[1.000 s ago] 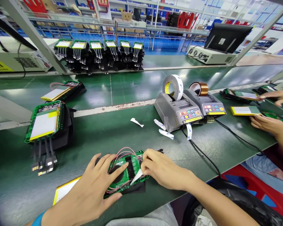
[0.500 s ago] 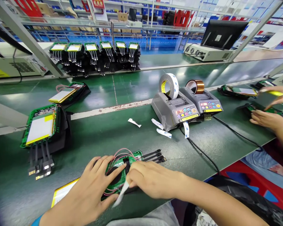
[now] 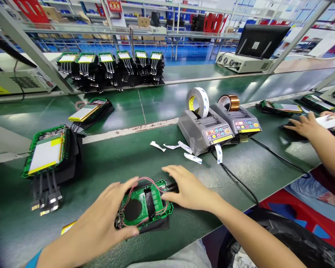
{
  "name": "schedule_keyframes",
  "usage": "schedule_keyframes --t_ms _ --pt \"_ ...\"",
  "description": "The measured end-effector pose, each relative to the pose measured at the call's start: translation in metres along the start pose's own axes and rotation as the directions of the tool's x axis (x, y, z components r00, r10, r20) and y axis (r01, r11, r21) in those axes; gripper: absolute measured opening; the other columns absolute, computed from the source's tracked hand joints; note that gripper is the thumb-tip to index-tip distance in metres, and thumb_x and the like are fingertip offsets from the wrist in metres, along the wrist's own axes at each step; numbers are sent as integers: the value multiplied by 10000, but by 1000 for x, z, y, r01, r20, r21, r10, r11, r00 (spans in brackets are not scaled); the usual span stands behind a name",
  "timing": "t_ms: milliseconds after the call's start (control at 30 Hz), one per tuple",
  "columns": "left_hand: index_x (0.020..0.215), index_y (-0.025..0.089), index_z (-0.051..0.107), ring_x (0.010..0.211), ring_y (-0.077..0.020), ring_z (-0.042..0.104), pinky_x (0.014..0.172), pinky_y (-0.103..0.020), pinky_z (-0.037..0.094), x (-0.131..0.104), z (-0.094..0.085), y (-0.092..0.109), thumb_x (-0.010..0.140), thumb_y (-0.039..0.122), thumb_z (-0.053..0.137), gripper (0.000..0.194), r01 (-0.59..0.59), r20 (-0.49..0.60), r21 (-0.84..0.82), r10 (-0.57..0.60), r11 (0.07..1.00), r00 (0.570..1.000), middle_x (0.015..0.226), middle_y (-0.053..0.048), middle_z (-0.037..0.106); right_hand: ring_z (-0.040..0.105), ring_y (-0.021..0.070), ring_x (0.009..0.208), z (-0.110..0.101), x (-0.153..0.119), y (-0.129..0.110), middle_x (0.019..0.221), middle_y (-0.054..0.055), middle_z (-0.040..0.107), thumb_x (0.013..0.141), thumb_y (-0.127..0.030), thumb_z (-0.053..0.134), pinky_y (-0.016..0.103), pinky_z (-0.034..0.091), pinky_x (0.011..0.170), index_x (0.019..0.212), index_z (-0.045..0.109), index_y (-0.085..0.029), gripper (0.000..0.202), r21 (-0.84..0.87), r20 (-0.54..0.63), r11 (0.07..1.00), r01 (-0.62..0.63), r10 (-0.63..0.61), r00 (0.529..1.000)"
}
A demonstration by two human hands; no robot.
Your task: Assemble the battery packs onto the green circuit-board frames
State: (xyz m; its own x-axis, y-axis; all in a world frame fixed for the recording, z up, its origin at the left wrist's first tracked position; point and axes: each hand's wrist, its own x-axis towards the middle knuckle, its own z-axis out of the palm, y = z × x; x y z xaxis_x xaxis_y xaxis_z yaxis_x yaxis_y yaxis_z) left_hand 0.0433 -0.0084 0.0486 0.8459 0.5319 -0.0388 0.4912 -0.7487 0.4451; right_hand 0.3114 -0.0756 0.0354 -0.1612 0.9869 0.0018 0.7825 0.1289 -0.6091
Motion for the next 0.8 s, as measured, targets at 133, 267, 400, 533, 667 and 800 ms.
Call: schedule_keyframes --t_ms 133,267,400,533,667,800 --pt "1451 247 96 981 -203 545 992 -466 375 32 -1 0 813 179 634 838 50 -88 -111 -60 993 994 983 8 627 564 214 998 16 9 -17 1056 48 617 799 -282 649 372 486 881 1138 552 -207 361 30 139 1000 -8 3 990" --pt "1386 289 264 880 -159 542 979 -423 355 31 -6 -5 882 139 548 598 -30 -175 -90 14 995 985 856 63 624 594 168 939 18 14 -11 1034 35 615 830 -218 597 304 484 857 1065 584 -198 237 86 119 996 35 -45 992" --pt "1323 338 346 850 -147 551 864 -338 416 2 -12 -13 907 191 539 481 -4 -112 -153 -13 988 994 848 72 614 593 148 980 16 11 -1 1087 38 612 883 -263 558 265 465 893 1146 580 -202 271 152 153 983 106 -129 980" --pt "1268 333 392 865 -126 545 808 -267 437 -15 -8 -24 949 203 457 350 36 -72 -206 -52 978 996 861 55 579 583 160 1038 17 7 4 1145 55 612 923 -333 511 282 456 926 1261 522 -200 364 173 205 979 111 -146 968" --pt "1269 306 386 886 -131 517 783 -248 438 -19 -5 -32 963 156 384 340 -29 -31 -189 24 982 999 920 17 543 573 167 1086 23 4 5 1192 72 606 955 -336 440 294 448 960 1283 506 -183 368 175 171 980 98 -128 977" --pt "1324 306 376 832 -162 482 728 -294 432 -21 -8 -31 903 2 249 534 -139 98 5 138 990 986 950 -27 500 582 177 1085 29 1 3 1196 74 617 964 -307 400 308 458 956 1272 512 -179 352 147 130 986 73 -92 987"
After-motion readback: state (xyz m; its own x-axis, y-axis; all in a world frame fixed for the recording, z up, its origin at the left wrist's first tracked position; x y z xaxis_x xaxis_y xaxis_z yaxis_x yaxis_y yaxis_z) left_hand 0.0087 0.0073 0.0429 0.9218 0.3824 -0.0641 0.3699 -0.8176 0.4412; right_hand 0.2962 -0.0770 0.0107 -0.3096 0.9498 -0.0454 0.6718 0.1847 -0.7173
